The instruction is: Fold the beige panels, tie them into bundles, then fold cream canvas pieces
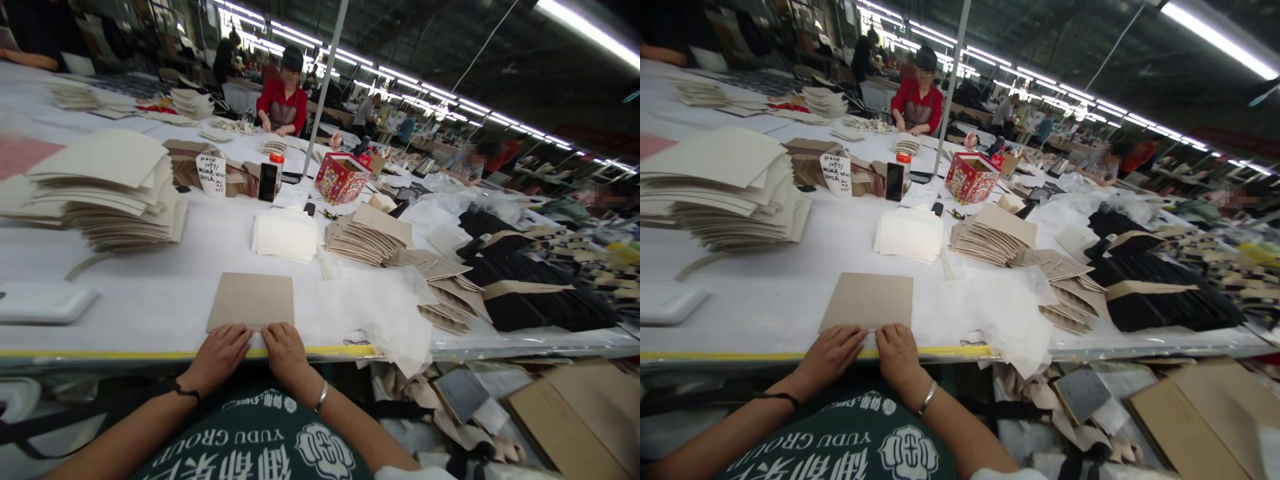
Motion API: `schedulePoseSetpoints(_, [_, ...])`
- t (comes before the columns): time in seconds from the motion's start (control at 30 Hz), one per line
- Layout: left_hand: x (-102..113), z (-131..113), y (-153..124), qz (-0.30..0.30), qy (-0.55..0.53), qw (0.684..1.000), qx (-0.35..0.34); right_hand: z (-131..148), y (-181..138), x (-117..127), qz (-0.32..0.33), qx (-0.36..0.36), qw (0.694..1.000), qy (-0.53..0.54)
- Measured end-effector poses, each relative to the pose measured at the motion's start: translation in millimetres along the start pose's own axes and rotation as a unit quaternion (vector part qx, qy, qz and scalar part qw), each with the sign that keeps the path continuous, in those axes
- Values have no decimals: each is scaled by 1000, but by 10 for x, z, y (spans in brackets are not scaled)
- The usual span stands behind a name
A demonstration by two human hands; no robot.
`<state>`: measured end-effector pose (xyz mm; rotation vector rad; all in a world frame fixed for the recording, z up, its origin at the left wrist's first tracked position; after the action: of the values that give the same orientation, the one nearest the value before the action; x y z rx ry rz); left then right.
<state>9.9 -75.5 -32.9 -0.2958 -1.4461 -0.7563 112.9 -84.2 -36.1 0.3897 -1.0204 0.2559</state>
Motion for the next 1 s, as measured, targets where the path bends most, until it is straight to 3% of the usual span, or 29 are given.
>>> schedulePoseSetpoints(0.17, [76, 451, -241, -24, 42, 997, 59, -307, -175, 164, -31, -62, 997, -24])
schedulePoseSetpoints(0.27, [131, 601, -243, -33, 52, 994, 86, -371, -111, 245, -43, -91, 995, -19])
schedulePoseSetpoints(0.4, [113, 375, 106, -50, -2, 997, 64, -214, 180, 222, -61, -65, 995, 39])
schedulePoseSetpoints(0.53, [-122, 145, 411, 13, -55, 997, 44, -157, 342, 57, -31, -54, 995, 81])
schedulePoseSetpoints(0.63, [-184, 223, 409, 30, -45, 996, 65, -264, 294, 52, -36, -79, 994, 72])
schedulePoseSetpoints(0.83, [-106, 439, 351, 36, 18, 994, 105, -444, 295, 172, -37, -133, 989, 48])
schedulePoseSetpoints(1.0, [-96, 211, 400, 38, -7, 998, 48, -337, 361, 84, -17, -79, 996, 37])
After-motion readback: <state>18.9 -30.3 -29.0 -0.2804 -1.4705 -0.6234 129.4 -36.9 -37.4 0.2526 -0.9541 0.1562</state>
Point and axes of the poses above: each hand's wrist, its own y-axis towards the middle knuckle, its own x-axis out of the back of the hand, z = x × y, the point moved 9 cm from there along y, towards the middle knuckle, and after that the axes turned 14 degrees about y, right-handed, at the moved point
